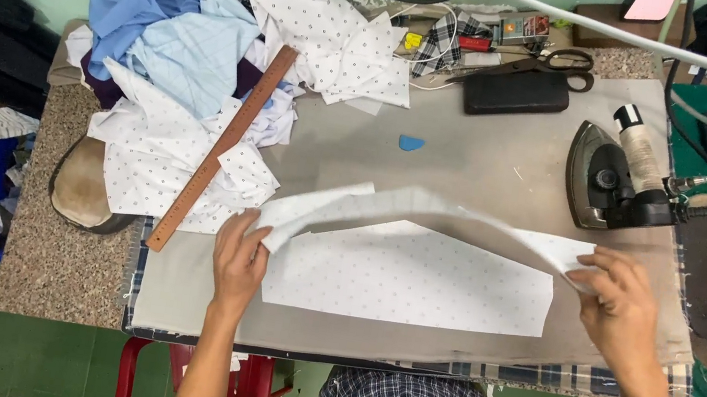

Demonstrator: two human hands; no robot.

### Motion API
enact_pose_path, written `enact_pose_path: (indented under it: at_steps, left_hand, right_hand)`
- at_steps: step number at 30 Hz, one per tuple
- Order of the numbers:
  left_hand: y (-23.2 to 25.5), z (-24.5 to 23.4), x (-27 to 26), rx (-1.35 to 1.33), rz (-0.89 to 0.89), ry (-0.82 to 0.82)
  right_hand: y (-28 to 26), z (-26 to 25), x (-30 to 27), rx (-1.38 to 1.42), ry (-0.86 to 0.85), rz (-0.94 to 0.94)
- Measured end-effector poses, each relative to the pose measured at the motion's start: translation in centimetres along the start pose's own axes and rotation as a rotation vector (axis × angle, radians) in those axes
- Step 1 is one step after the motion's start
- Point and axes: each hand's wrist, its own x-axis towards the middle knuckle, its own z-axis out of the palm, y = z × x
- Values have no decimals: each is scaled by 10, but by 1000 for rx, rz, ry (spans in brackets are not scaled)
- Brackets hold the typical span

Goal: The person irons a white patterned fabric piece on a worktable, then folds and cuts it with scissors. The person repeats ironing and cutting on additional fabric pieces, handling each piece individually.

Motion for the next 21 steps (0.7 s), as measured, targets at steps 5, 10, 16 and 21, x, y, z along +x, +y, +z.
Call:
enact_pose_path:
  at_steps: [5, 10, 16, 21]
  left_hand:
    - [-21, 20, -75, 31, -139, -153]
    - [-29, 30, -124, 69, -208, -224]
    - [-10, 16, -131, 289, -290, -226]
    - [48, 28, -116, 476, -254, -126]
  right_hand:
    - [27, 58, -57, -141, -180, 149]
    - [32, 85, -94, -233, -343, 192]
    - [24, 75, -108, -509, -390, 226]
    - [-29, 78, -104, -558, -186, 179]
